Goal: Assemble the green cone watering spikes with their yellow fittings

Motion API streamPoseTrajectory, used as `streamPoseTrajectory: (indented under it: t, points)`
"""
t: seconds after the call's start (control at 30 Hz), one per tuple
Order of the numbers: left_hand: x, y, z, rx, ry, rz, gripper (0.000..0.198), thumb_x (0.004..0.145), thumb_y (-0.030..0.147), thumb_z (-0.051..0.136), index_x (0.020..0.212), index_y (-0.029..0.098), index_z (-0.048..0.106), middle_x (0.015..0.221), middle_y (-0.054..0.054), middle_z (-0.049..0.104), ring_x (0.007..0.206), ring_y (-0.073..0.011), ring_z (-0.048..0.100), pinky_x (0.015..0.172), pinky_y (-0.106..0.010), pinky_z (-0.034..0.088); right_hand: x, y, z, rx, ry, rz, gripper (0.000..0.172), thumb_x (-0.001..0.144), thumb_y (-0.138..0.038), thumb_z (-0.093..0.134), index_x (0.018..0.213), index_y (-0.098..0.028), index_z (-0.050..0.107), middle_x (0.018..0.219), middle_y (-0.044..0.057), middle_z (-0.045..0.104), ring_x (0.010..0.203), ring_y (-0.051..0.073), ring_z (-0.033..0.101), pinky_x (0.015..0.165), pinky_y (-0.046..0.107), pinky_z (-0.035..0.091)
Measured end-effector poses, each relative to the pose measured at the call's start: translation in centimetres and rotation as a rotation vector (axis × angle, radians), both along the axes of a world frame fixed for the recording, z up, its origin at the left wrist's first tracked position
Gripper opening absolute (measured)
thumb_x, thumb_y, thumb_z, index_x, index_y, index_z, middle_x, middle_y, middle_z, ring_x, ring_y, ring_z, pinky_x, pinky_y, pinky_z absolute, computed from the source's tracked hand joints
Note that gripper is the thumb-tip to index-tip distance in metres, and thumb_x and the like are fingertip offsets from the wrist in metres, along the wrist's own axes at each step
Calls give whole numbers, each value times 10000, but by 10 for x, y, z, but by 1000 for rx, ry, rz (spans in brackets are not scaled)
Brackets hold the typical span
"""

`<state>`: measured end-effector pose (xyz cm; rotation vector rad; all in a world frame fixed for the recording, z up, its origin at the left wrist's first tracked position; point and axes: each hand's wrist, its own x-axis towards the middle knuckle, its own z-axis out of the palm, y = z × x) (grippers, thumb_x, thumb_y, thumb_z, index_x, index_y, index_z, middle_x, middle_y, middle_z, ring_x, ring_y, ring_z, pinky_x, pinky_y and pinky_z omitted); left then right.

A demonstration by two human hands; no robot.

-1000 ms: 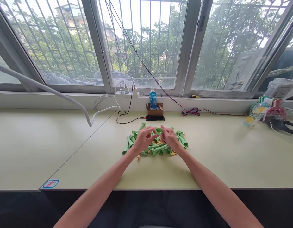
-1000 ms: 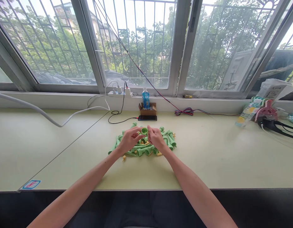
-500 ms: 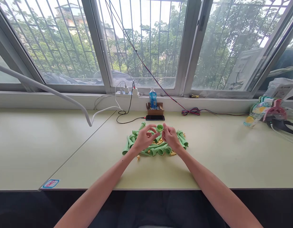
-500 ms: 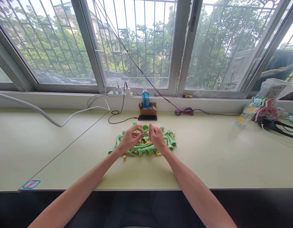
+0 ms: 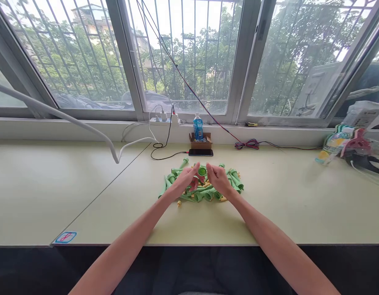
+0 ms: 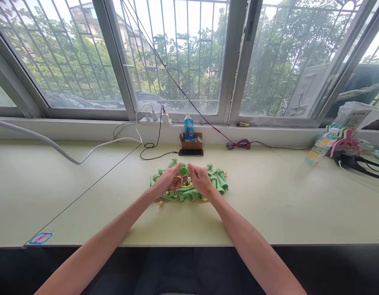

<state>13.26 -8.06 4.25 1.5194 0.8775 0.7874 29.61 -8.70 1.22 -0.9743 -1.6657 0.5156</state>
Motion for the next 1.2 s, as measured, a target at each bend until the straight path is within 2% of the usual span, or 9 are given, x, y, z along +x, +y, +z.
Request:
streamPoseTrajectory:
  t: [0.17, 0.37, 0.47, 0.63, 0.73, 0.83, 0.93, 1.07, 1.2]
  points:
    - [0, 0, 1, 13, -28, -20, 571, 829, 683, 488, 834, 123, 602, 772, -71, 669, 411, -69, 486, 342, -200, 302, 0, 0, 1, -22, 13, -6, 543, 968, -558, 332, 567, -194, 363, 475, -36, 361, 466, 85, 332, 476, 243, 284]
    - [-2, 0, 0, 85, 30, -25, 488, 843, 641, 513, 796, 158, 558, 461, 27, 506, 384, -95, 454, 359, -199, 288, 0, 1, 1, -59, 50, -12, 545, 960, -572, 343, 564, -198, 351, 458, -40, 352, 448, 84, 328, 465, 241, 285]
    - [-3, 1, -2, 166, 46, -16, 457, 837, 621, 542, 778, 168, 554, 455, 33, 505, 395, -98, 464, 380, -200, 314, 0, 1, 2, -79, 54, -21, 550, 952, -584, 350, 560, -200, 343, 453, -41, 349, 439, 83, 329, 455, 240, 281]
    - [-4, -1, -1, 263, 99, 13, 408, 837, 575, 574, 880, 170, 611, 449, 52, 486, 386, -89, 446, 410, -199, 357, 1, 2, 2, -102, 64, -32, 557, 938, -609, 356, 558, -204, 332, 444, -41, 351, 426, 84, 334, 441, 239, 278]
    - [-4, -4, 2, 307, 118, 27, 397, 831, 551, 595, 926, 167, 622, 500, 47, 516, 387, -79, 444, 407, -196, 358, 1, 3, 1, -110, 71, -35, 556, 934, -614, 364, 558, -206, 323, 438, -42, 349, 419, 85, 334, 435, 239, 276]
    - [-3, -5, 3, 331, 100, 43, 422, 806, 542, 627, 982, 158, 619, 782, -23, 648, 415, -58, 469, 378, -192, 347, 2, 3, 1, -119, 79, -25, 551, 932, -612, 371, 564, -205, 333, 439, -43, 355, 414, 84, 335, 431, 239, 277]
    - [-2, -3, 0, 348, 87, 62, 463, 790, 532, 648, 1061, 160, 603, 1001, -68, 639, 448, -48, 494, 365, -188, 361, 2, 3, 1, -136, 100, -23, 546, 931, -610, 374, 566, -205, 341, 432, -46, 353, 406, 84, 331, 425, 239, 273]
    - [-2, 0, -6, 426, 98, 64, 473, 788, 505, 660, 1121, 174, 606, 961, -49, 618, 454, -38, 462, 387, -182, 382, 1, 3, 1, -156, 129, -22, 552, 929, -604, 381, 548, -208, 325, 421, -47, 340, 397, 85, 333, 414, 240, 267]
    - [-2, 3, -11, 578, 105, 86, 428, 800, 482, 656, 1113, 190, 634, 948, -38, 591, 467, -25, 377, 414, -178, 368, 1, 3, 2, -172, 143, -8, 560, 913, -602, 416, 522, -208, 339, 415, -42, 351, 392, 89, 347, 407, 244, 277]
